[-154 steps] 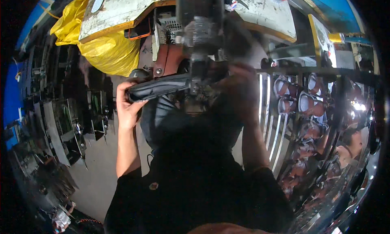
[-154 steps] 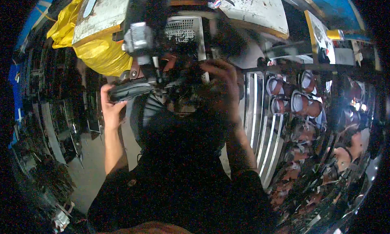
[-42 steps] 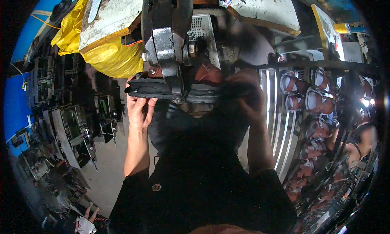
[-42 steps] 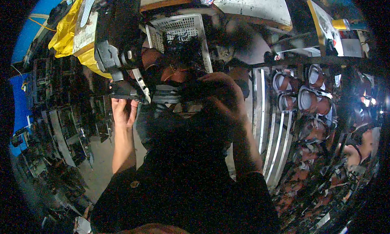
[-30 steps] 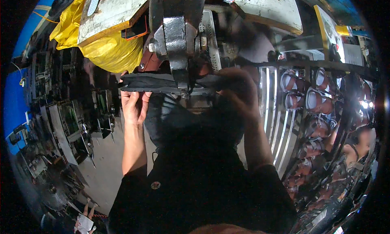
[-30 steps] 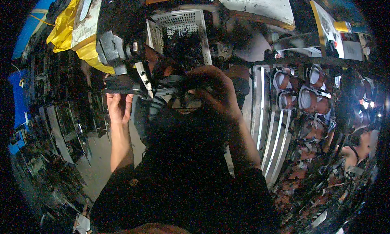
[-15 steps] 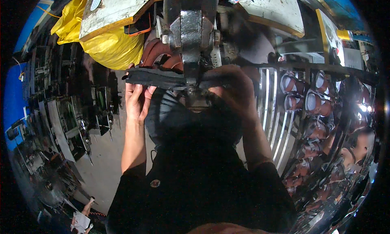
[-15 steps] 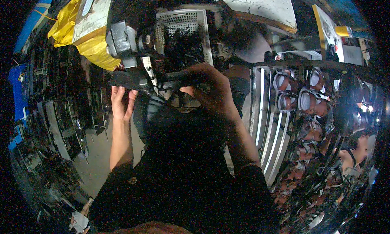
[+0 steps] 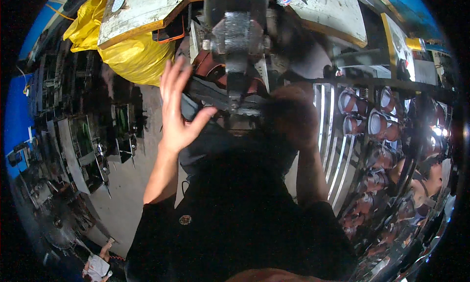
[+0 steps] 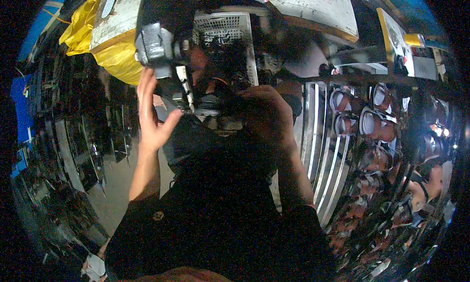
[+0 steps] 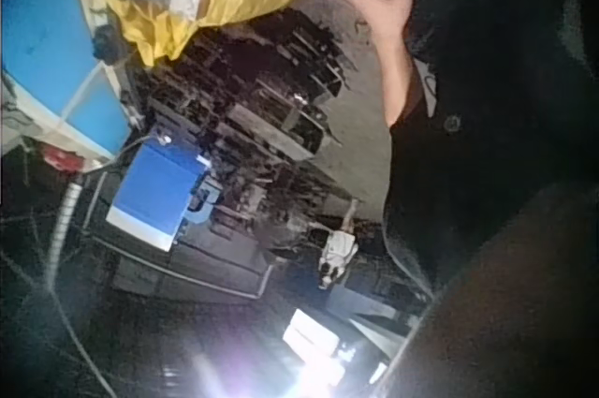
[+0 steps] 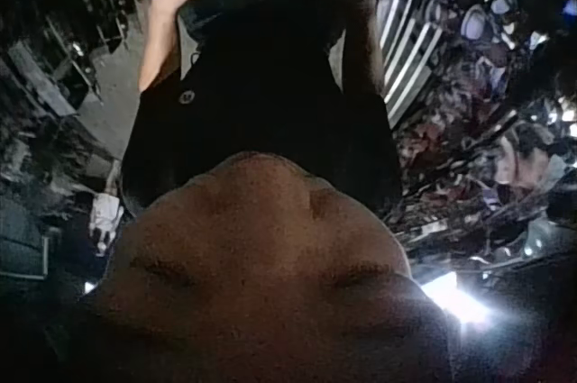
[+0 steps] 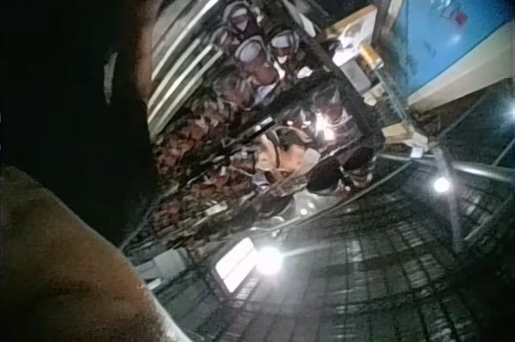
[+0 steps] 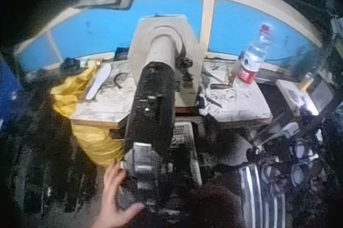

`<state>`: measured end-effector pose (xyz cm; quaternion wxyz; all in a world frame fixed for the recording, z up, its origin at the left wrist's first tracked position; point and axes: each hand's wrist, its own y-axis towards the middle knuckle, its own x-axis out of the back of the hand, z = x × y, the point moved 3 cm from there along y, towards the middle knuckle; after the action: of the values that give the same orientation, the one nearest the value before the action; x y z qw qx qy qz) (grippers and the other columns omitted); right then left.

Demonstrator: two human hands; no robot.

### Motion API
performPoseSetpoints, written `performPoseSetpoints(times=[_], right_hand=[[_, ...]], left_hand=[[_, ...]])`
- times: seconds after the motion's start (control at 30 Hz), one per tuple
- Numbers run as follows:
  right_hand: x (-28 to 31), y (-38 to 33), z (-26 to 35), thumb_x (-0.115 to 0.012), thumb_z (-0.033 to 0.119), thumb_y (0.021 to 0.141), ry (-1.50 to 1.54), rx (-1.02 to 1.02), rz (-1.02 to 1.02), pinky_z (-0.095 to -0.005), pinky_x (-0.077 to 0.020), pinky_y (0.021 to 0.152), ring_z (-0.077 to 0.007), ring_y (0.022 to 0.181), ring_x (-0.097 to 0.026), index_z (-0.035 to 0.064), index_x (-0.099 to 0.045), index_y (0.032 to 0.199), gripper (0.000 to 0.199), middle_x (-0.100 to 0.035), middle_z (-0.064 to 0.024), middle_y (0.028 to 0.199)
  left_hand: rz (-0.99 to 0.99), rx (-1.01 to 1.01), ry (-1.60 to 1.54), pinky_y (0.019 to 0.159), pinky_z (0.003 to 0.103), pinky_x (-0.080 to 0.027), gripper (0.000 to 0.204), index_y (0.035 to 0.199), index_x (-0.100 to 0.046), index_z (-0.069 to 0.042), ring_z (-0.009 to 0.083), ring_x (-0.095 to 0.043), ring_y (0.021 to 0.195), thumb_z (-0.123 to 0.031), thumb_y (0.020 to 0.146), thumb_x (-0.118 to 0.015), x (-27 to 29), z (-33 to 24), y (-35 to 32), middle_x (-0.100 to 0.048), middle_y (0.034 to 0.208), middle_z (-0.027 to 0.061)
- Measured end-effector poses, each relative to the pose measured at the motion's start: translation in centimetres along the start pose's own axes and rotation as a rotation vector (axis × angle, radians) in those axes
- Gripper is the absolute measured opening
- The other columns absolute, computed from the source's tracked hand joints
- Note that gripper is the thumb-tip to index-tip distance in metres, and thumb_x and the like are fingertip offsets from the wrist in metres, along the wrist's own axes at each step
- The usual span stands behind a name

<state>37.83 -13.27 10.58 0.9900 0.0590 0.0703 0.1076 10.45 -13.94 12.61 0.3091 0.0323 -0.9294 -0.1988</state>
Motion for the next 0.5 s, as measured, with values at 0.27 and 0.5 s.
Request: performPoseSetpoints(times=[0.27,0.5], right_hand=[[-0.2,0.4,2.5,-0.069,-0.016,0.070,-0.123,0.227,-0.022,-0.0361,-0.0528,0.093,-0.0272,0.108,-0.062,0.0022,-0.059,0.111,0.046,-0.061,-0.0141,0.111],[-0.6,0.7,0.7,-0.076,-0.011,0.068,-0.048,0.174,-0.048,-0.0357,-0.0524,0.092,-0.0278,0.107,-0.063,0.0024,-0.059,0.109,0.047,-0.063,-0.0141,0.111]], left_hand=[[0.122,-0.134,0.171,0.113,0.063,-0.012,0.065,0.119,-0.061,-0.007,0.0396,-0.039,0.135,-0.028,0.063,-0.085,-1.3,-2.9,2.2,-0.053,0.133,0.0126],[0.114,-0.077,0.143,0.115,0.061,-0.011,0.056,0.114,-0.062,-0.003,0.0411,-0.042,0.132,-0.022,0.065,-0.082,-0.7,-1.3,1.6,-0.054,0.129,0.0155]])
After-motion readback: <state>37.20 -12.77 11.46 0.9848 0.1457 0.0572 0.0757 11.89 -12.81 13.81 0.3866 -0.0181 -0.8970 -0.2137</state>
